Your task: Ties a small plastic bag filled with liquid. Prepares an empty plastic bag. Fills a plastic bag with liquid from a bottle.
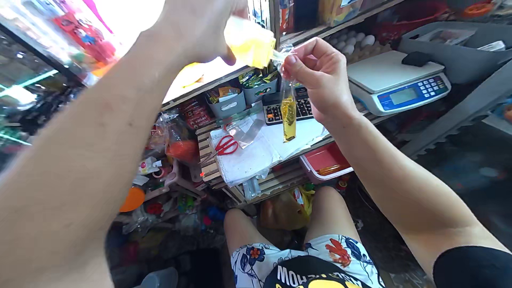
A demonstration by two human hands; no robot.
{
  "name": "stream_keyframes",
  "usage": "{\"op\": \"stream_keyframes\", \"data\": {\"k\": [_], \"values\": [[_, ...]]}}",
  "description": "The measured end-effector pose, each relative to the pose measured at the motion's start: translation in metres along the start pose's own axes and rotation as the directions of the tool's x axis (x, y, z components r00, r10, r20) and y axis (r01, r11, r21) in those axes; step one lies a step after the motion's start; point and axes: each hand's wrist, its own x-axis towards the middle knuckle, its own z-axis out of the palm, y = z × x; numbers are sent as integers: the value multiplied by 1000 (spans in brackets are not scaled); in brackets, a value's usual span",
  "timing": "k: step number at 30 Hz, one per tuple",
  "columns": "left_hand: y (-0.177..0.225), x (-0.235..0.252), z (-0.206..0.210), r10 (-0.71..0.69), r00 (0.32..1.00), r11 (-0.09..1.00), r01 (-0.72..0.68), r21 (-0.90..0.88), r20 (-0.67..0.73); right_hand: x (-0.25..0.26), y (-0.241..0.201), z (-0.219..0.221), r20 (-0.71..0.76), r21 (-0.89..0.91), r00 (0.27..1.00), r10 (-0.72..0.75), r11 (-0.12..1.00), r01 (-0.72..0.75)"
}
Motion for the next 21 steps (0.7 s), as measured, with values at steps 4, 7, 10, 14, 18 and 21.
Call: {"op": "stream_keyframes", "data": {"k": [4, 7, 10, 14, 18, 21], "values": [[0, -9, 53, -138, 990, 902, 115, -415, -25, -11, -7, -16, -54, -36, 998, -33, 999, 31], [-14, 4, 93, -344, 938, 575, 180, -798, -36, -38, -21, -28, -60, -100, 997, -48, 994, 42], [-41, 31, 121, -554, 823, 388, 122, -914, -125, -72, -25, -44, -76, -153, 994, -80, 986, 68], [-76, 71, 145, -705, 692, 344, 145, -928, -153, -124, -20, -70, -136, -160, 986, -96, 984, 74], [-101, 103, 176, -709, 680, 334, 91, -938, -186, -176, -27, -101, -160, -221, 987, -19, 975, -17], [-116, 117, 197, -663, 710, 360, 21, -933, -240, -204, -38, -132, -230, -266, 973, -1, 962, -62]]}}
